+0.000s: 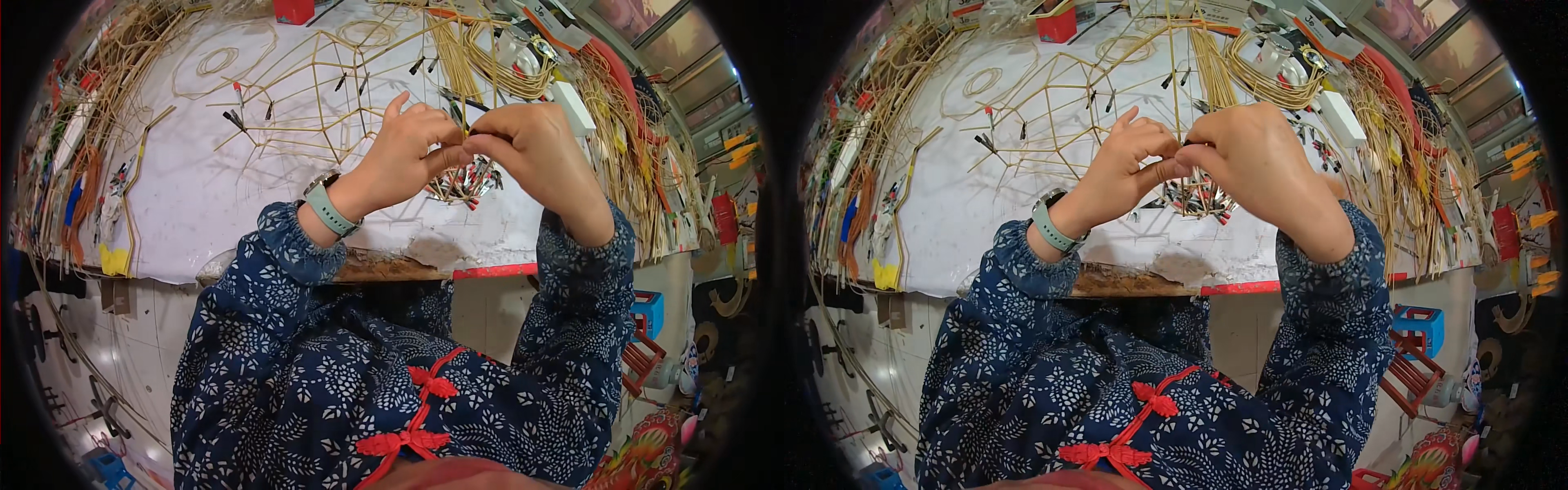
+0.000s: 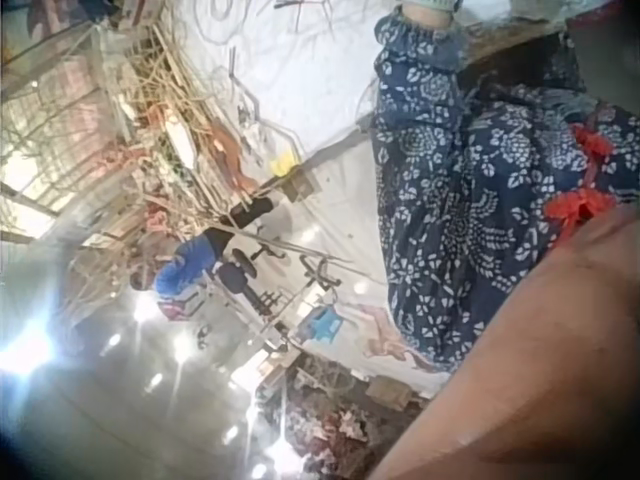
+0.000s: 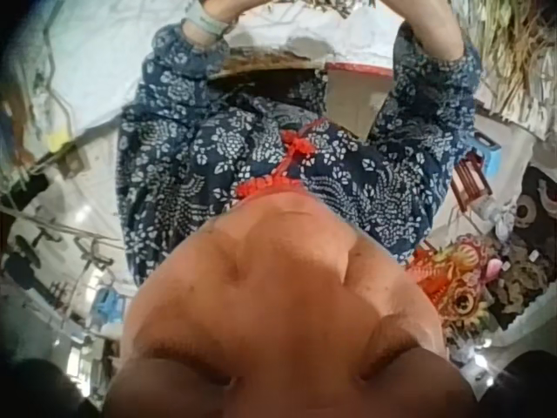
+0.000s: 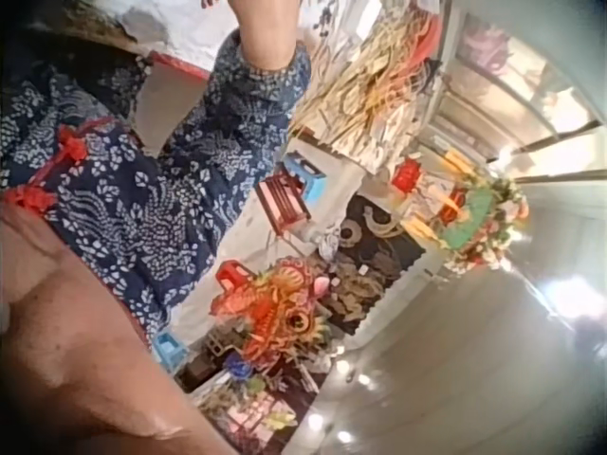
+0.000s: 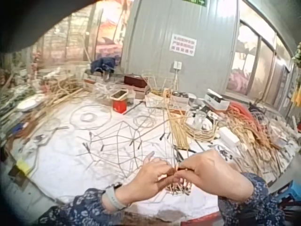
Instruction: Assembling a bamboo frame for a lantern or decoration using bamboo sticks and glue.
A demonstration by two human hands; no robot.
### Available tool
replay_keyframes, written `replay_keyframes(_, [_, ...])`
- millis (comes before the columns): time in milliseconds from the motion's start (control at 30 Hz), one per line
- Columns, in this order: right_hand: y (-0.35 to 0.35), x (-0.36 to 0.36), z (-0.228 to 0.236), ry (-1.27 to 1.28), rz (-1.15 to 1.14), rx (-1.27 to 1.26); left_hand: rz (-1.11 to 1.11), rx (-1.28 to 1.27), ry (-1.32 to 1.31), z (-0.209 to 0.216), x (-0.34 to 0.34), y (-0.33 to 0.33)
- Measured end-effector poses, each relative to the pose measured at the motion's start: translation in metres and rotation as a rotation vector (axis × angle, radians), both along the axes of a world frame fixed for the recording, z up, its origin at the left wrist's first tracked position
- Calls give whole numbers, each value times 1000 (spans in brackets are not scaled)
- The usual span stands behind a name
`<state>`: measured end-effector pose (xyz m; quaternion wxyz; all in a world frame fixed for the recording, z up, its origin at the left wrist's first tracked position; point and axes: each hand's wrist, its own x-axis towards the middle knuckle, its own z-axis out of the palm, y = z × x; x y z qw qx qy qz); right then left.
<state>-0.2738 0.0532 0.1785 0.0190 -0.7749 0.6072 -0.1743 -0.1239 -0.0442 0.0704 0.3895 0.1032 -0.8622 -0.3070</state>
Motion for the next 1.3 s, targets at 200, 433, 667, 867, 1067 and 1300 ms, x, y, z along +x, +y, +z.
replay_keyframes(200, [5, -20, -24, -298, 135, -186, -15, 31, 14, 0, 0, 0])
replay_keyframes(433, [27, -42, -49, -1209, 108, -432, -28, 9, -24, 0, -1, 0])
replay_keyframes(667, [40, -90, -193, -288, -502, -125, -31, -8, -2, 8, 2, 6])
replay_keyframes(867, [58, -120, -234, -399, -721, -235, -38, 60, 140, -1, 2, 8])
replay_keyframes(1067, [96, -181, -239, 182, -1117, -267, -138, 276, 353, -11, 0, 8])
replay_keyframes(1300, [102, -195, -267, 275, -1131, -319, -108, 70, 305, -17, 7, 5])
